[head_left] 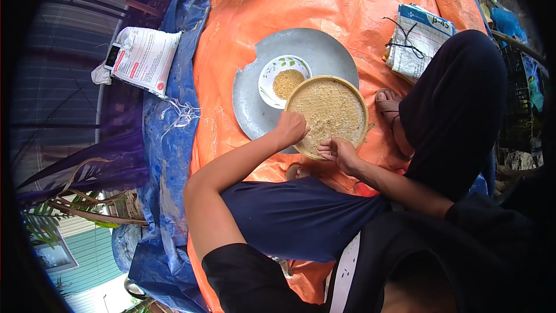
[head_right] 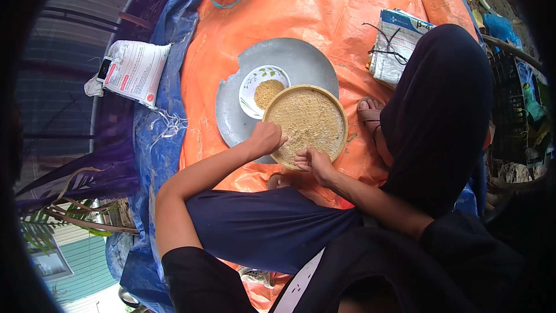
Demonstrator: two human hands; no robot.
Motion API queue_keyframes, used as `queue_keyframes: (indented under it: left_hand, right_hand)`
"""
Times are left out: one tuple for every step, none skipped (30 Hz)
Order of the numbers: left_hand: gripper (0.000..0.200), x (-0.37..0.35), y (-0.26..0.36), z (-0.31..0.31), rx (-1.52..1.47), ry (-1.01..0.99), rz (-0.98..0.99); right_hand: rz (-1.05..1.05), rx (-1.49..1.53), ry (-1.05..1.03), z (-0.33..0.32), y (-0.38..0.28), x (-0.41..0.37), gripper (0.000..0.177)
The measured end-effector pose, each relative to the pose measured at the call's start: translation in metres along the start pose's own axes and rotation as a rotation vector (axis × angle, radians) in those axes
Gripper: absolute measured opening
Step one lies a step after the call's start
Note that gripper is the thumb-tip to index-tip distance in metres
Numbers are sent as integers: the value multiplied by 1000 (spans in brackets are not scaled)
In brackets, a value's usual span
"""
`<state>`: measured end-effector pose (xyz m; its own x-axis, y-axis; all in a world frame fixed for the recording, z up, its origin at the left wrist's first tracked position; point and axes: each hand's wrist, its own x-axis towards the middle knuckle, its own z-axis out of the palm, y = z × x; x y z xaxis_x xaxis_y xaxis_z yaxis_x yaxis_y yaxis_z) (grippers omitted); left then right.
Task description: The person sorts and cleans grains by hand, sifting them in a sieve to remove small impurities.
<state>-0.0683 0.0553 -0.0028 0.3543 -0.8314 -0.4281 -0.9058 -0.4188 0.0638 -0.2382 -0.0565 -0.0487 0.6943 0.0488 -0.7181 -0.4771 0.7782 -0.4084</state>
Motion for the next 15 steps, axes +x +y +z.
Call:
queue_keyframes:
  left_hand:
    - [38, -2, 1, 0, 21, 2, -19]
    - [39, -3, 2, 2, 19, 21, -15]
    - [40, -3, 4, 6, 17, 38, -11]
    - [41, -3, 5, 9, 14, 54, -8]
    - [41, -3, 7, 13, 9, 56, -1]
    - [40, -2, 9, 15, 4, 58, 7]
    - [39, -2, 10, 16, -1, 60, 16]
    - [35, -2, 11, 18, 6, 50, 12]
    - [31, -2, 13, 14, 13, 39, 10]
    - [27, -1, 14, 12, 20, 28, 9]
    - [23, 1, 11, 17, 35, 38, 17]
    - [19, 3, 8, 20, 49, 48, 27]
    - [15, 5, 5, 23, 63, 57, 36]
    - [12, 7, 2, 27, 68, 65, 38]
    - [10, 8, 2, 24, 72, 72, 40]
  right_hand:
    - [-6, 1, 0, 0, 0, 0, 45]
    - [-11, -10, 2, 0, 0, 0, 44]
    - [-15, -21, 3, 0, 1, 0, 44]
    - [-18, -32, 4, 0, 1, 0, 43]
    - [-15, -38, 4, 0, 2, 1, 43]
    - [-12, -44, 5, 0, 2, 0, 42]
    - [-9, -49, 5, 0, 2, 0, 42]
    - [-6, -57, 4, 0, 1, 0, 42]
    - [-5, -64, 4, 0, 1, 0, 41]
    - [-3, -70, 5, 1, 1, -1, 41]
    - [-6, -73, 4, 1, 0, -1, 41]
    - [-9, -77, 4, 1, 1, 0, 40]
    - [-13, -80, 4, 0, 1, 1, 40]
    - [-20, -87, 4, 0, 2, 2, 39]
    - [-28, -94, 5, 0, 2, 2, 39]
